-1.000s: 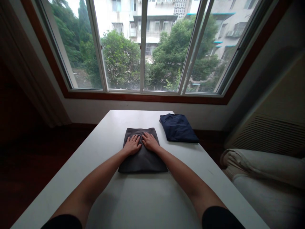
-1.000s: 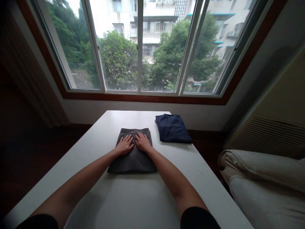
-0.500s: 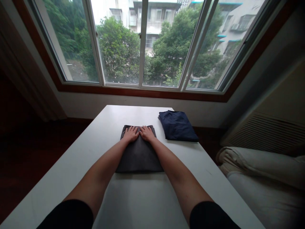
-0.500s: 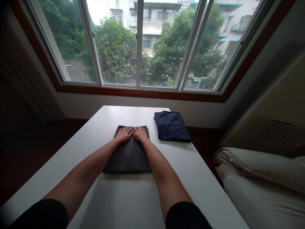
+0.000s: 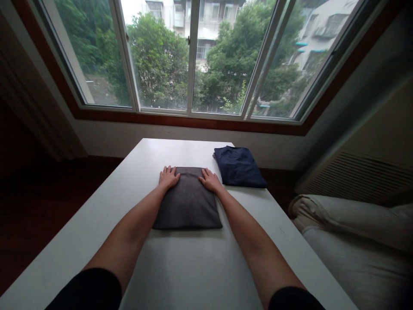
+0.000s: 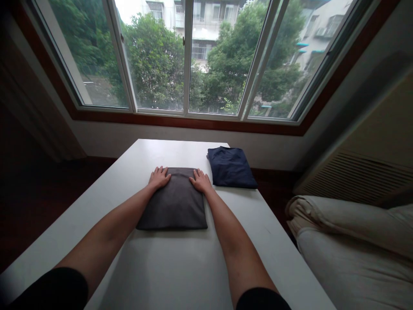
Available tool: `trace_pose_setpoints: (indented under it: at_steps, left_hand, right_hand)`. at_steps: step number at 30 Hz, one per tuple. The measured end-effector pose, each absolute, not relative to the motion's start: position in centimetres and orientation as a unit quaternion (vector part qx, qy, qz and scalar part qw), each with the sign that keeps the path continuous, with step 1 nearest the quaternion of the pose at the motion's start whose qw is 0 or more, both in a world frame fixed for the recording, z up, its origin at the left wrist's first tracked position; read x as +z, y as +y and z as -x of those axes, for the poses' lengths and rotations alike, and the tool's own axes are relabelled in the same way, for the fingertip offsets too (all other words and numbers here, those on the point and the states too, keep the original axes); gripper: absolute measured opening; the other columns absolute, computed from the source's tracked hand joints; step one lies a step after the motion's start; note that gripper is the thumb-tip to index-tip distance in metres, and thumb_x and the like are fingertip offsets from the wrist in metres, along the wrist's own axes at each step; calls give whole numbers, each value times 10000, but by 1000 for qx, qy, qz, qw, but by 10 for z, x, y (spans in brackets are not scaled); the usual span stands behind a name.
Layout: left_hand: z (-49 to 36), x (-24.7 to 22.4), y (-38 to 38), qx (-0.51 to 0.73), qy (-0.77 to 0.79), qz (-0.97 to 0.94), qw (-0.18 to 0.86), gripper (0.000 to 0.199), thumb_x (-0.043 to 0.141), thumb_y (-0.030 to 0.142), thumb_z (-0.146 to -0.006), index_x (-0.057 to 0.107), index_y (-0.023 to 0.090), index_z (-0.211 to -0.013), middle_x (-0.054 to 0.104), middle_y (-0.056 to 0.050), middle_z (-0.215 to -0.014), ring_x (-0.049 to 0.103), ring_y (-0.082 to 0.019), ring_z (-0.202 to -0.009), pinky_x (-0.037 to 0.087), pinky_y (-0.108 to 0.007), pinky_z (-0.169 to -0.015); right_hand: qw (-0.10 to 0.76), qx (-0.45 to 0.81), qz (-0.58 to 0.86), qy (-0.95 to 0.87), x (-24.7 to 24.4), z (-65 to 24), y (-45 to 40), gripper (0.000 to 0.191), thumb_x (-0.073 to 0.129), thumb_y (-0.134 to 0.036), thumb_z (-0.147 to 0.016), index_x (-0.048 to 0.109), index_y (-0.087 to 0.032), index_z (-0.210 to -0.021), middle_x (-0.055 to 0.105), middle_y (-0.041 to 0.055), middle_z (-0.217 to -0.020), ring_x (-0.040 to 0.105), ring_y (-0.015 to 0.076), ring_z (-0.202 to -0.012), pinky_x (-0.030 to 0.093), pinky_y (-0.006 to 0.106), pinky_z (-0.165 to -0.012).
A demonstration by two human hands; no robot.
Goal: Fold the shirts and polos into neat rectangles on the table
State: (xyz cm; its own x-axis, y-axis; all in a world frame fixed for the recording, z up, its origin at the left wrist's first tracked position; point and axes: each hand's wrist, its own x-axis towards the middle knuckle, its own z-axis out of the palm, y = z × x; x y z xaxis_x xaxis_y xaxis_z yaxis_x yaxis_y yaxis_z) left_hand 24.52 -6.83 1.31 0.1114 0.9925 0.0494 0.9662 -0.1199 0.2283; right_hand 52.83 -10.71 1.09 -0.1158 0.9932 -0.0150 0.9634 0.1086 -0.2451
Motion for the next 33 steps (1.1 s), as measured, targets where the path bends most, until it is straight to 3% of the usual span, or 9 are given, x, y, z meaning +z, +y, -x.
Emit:
trace_pose_setpoints:
  at_steps: [9,18,23,33]
  left_hand:
    - [-218,13,-93,97,671,-731,73,767,245,625,-1029,292,195,-1663,198,-144,-1738,196,-348,-1596,155,-538,-1267]
    - [-196,11,-125,84,640,-758,90,746,251,641,-1050,348,184,-1632,245,-148,-1723,201,-297,-1600,146,-497,-1271]
    - [-185,12,-143,67,615,-779,103,791,278,649,-1048,295,135,-1649,225,-168,-1725,170,-294,-1610,142,-481,-1278]
    - [-165,13,-248,104,549,-829,38,793,442,627,-1022,315,167,-1656,168,-163,-1741,176,-328,-1606,189,-500,-1287]
  right_hand:
    - [85,89,670,-732,14,-529,-146,692,288,-589,-1081,301,-211,-1661,201,118,-1738,169,259,-1603,107,449,-1276]
    - [73,77,661,-743,15,-525,-183,695,333,-591,-1077,294,-221,-1664,202,124,-1737,174,290,-1598,116,475,-1272]
    - [69,73,662,-743,13,-525,-197,712,349,-597,-1073,274,-218,-1671,201,128,-1736,146,309,-1605,111,486,-1273]
    - [73,61,605,-790,8,-540,-260,681,349,-569,-1079,291,-233,-1668,246,115,-1724,178,279,-1605,153,474,-1290]
